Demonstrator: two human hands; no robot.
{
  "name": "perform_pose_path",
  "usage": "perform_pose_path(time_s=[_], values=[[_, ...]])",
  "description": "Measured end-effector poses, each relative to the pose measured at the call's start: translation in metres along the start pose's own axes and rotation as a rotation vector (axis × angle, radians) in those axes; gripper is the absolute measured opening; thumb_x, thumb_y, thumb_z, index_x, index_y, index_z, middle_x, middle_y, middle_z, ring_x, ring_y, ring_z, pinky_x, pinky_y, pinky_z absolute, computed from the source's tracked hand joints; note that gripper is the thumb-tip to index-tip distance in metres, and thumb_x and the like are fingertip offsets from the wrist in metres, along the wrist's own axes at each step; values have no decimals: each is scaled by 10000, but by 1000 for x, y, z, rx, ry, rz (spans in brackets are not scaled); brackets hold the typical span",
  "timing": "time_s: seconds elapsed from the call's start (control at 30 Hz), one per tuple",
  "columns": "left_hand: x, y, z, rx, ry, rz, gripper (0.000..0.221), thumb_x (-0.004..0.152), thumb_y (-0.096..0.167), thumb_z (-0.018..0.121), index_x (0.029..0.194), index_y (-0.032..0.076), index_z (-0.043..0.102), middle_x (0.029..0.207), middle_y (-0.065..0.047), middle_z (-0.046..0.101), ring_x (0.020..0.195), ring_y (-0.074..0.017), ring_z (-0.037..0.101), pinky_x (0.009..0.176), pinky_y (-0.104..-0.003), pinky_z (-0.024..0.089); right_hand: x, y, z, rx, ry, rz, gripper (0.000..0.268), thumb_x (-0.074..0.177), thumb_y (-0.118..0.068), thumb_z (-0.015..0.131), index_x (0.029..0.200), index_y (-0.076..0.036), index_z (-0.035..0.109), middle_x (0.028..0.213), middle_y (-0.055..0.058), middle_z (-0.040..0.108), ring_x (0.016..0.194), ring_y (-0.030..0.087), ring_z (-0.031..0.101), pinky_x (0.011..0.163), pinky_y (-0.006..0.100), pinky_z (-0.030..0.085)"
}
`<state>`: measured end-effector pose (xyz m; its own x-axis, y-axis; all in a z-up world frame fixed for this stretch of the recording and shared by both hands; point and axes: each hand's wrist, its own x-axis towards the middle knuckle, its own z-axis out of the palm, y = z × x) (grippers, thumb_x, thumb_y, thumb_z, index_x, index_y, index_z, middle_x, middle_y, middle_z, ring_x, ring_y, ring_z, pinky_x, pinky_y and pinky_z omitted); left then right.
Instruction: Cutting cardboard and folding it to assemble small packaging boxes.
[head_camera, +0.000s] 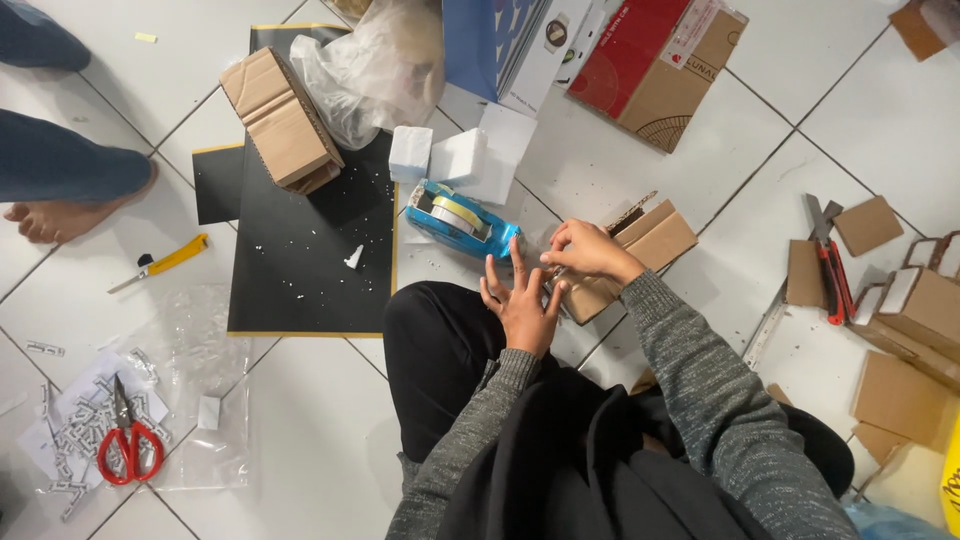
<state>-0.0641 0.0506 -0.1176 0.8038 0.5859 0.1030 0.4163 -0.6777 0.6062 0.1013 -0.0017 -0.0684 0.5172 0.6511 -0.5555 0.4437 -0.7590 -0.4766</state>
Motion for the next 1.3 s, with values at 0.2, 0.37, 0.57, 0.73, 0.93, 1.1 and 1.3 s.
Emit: perform_pose_path(time_s=[0.2,0.37,0.57,0.73,0.93,1.1,1.3], values=[[0,-2,2,25,-39,-19,307,906,554,540,950,250,534,1640,12,139,1418,-416,86,1070,-624,30,15,9,18,-110,35,76,262,837,-516,639,847,-276,742,1102,-75,666,1137,182,612,1023,419,366],[1,-5,3,2,-56,-43,293,909,550,542,953,261,542,1636,36,144,1332,-385,191,1048,-629,30,50,28,47,-166,63,75,223,885,-428,614,882,-230,717,1022,-17,671,1098,233,632,976,477,382],[5,-2,6,-10,-49,-24,291,888,556,563,997,286,573,1638,12,125,1293,-392,216,1032,-646,21,49,70,33,-82,192,25,201,867,-252,645,837,-61,699,886,138,691,977,366,671,854,506,497],[-10,18,7,-4,8,-6,276,920,531,542,1003,267,549,1644,-76,71,1350,-437,138,1025,-628,49,-23,24,-35,193,262,-80,192,837,-247,704,873,-60,728,902,184,720,985,391,671,836,479,525],[-28,14,47,-237,-42,-110,335,917,555,594,980,235,519,1202,57,495,1117,-208,373,939,-464,182,-47,25,-39,729,-175,153,166,877,-148,659,844,9,704,714,136,717,609,151,672,517,221,523],[-29,10,46,-308,-78,-133,380,882,604,621,1004,257,523,1029,106,584,1023,-134,471,928,-463,218,-42,21,-24,759,-175,285,133,833,-93,675,861,34,702,702,150,708,585,137,672,493,198,535],[-27,19,30,-298,-11,-97,339,906,509,642,1018,208,530,961,46,587,975,-158,501,942,-467,236,-26,35,0,728,-170,400,131,785,-86,703,799,43,691,652,169,698,503,154,664,436,218,552]])
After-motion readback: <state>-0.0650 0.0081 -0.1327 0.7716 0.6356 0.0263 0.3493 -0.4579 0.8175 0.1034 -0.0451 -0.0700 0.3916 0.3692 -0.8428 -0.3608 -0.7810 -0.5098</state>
